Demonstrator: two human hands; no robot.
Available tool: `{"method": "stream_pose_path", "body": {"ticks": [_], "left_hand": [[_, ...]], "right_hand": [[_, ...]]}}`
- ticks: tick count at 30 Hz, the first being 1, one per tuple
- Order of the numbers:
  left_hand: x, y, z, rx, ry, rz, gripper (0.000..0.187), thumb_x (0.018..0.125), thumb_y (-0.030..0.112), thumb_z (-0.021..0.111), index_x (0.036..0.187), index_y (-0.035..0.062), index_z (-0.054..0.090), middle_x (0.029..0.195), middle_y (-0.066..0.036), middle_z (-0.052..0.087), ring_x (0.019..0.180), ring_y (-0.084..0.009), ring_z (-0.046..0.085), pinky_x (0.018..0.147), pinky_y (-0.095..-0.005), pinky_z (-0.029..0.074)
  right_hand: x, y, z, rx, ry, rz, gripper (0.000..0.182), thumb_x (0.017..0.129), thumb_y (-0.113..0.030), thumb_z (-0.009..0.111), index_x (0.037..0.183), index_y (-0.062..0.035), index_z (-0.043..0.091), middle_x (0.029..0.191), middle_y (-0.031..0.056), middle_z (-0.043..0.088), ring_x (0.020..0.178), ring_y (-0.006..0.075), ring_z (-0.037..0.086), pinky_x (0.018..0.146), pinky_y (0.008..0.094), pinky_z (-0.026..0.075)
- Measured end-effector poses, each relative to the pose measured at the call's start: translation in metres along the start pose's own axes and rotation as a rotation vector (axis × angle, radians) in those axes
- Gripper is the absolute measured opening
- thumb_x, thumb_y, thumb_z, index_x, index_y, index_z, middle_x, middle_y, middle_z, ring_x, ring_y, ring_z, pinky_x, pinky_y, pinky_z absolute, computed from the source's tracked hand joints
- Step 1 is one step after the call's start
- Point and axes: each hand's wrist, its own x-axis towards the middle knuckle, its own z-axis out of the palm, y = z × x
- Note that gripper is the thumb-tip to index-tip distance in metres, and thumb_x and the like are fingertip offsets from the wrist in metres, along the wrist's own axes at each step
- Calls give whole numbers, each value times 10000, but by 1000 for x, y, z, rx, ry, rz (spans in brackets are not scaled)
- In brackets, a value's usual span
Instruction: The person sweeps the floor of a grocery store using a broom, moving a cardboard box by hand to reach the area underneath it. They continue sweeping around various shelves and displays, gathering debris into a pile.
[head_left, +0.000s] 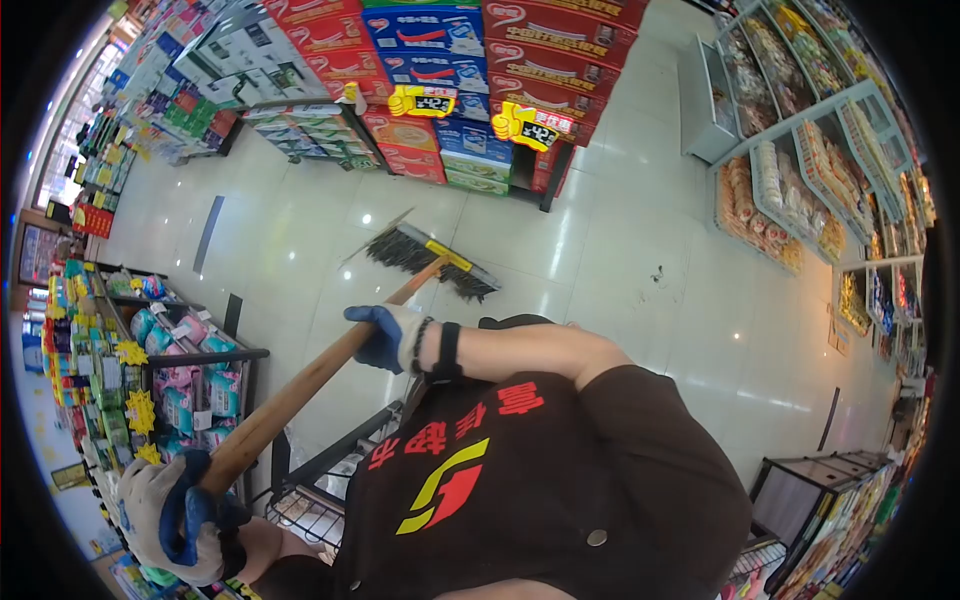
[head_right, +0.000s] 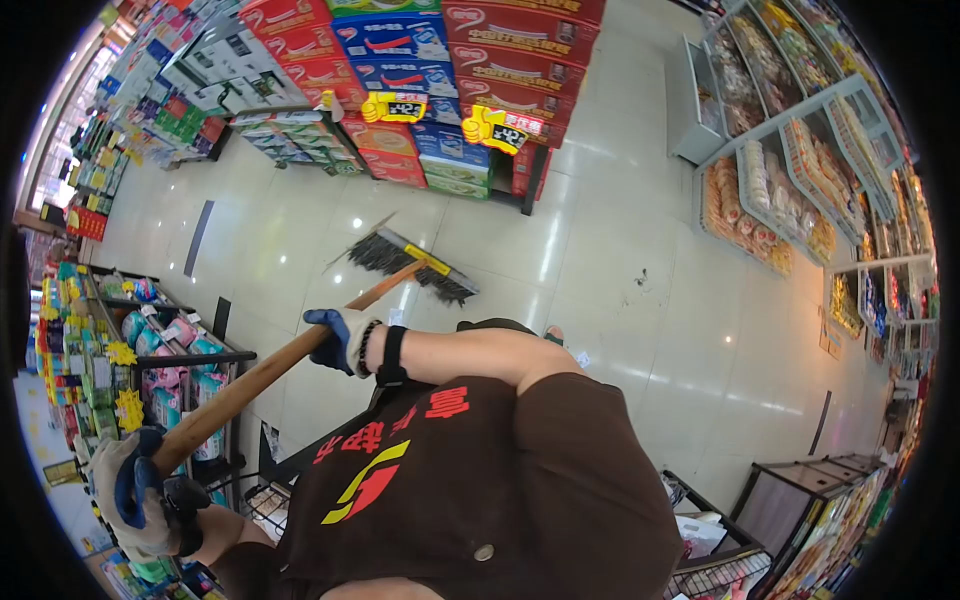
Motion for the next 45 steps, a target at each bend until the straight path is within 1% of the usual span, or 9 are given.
{"method": "stream_pose_path", "body": {"ticks": [11, 15, 23, 31, 32, 33, 35, 36, 45], "left_hand": [[68, -34, 52, -215, -8, 196, 412, 527, 280, 700, 848, 33, 625, 786, -86, 599, 738, -270, 550, 756, -368, 403], [135, 1, 117, -472, -149, -8, 213, 695, 112, 641, 900, 61, 618, 747, -109, 607, 660, -270, 588, 591, -320, 445], [168, -35, 279, 10, -850, 99, 303, 786, 396, 554, 925, 128, 570, 730, -83, 614, 706, -271, 608, 622, -381, 457], [166, -231, 304, 46, -734, -36, 315, 792, 402, 552, 1001, 168, 565, 798, -76, 622, 733, -252, 607, 632, -369, 457], [164, -257, 306, 57, -746, -78, 325, 794, 403, 549, 1022, 171, 566, 816, -79, 623, 739, -250, 609, 635, -363, 459], [163, -283, 308, 52, -745, -74, 325, 794, 403, 549, 1022, 171, 566, 816, -79, 623, 739, -250, 609, 635, -363, 459], [159, -330, 312, 68, -676, -136, 352, 795, 407, 547, 1053, 168, 565, 822, -89, 624, 744, -249, 612, 641, -358, 462], [159, -350, 312, 67, -678, -142, 352, 795, 407, 547, 1053, 168, 565, 822, -89, 624, 744, -249, 612, 641, -358, 462], [139, -473, 263, 129, -633, -289, 350, 773, 378, 573, 1039, 150, 573, 804, -84, 623, 755, -261, 603, 645, -378, 443]], "right_hand": [[-40, -43, -59, 518, -42, -343, 183, 744, -148, 612, 786, -63, 456, 714, 94, 514, 677, 272, 546, 657, 362, 489], [-23, -82, -142, 675, -30, -308, 171, 718, -132, 594, 805, -50, 472, 753, 113, 538, 702, 289, 549, 699, 407, 488], [87, -117, -210, 824, 349, -363, 61, 758, -129, 537, 770, -135, 478, 729, 39, 522, 695, 212, 543, 674, 348, 489], [253, -159, -69, 717, 445, -359, 57, 796, -171, 510, 804, -135, 467, 740, 23, 516, 694, 190, 537, 605, 362, 476], [299, -161, -76, 286, 371, -418, 49, 808, -175, 486, 819, -135, 460, 742, 29, 519, 670, 194, 535, 593, 343, 465], [314, -171, -41, 703, 474, -382, 64, 802, -174, 480, 825, -121, 453, 743, 53, 524, 645, 203, 536, 581, 331, 468], [404, -177, -57, 128, 370, -520, 99, 776, -158, 500, 826, -98, 439, 737, 85, 523, 626, 218, 535, 574, 345, 488], [375, -189, 11, 579, 450, -391, 89, 772, -142, 493, 823, -88, 444, 721, 86, 523, 627, 221, 541, 556, 349, 481], [493, -183, 143, 494, 218, -147, 179, 779, -158, 539, 874, -63, 420, 810, 120, 494, 785, 275, 531, 739, 409, 476]]}}
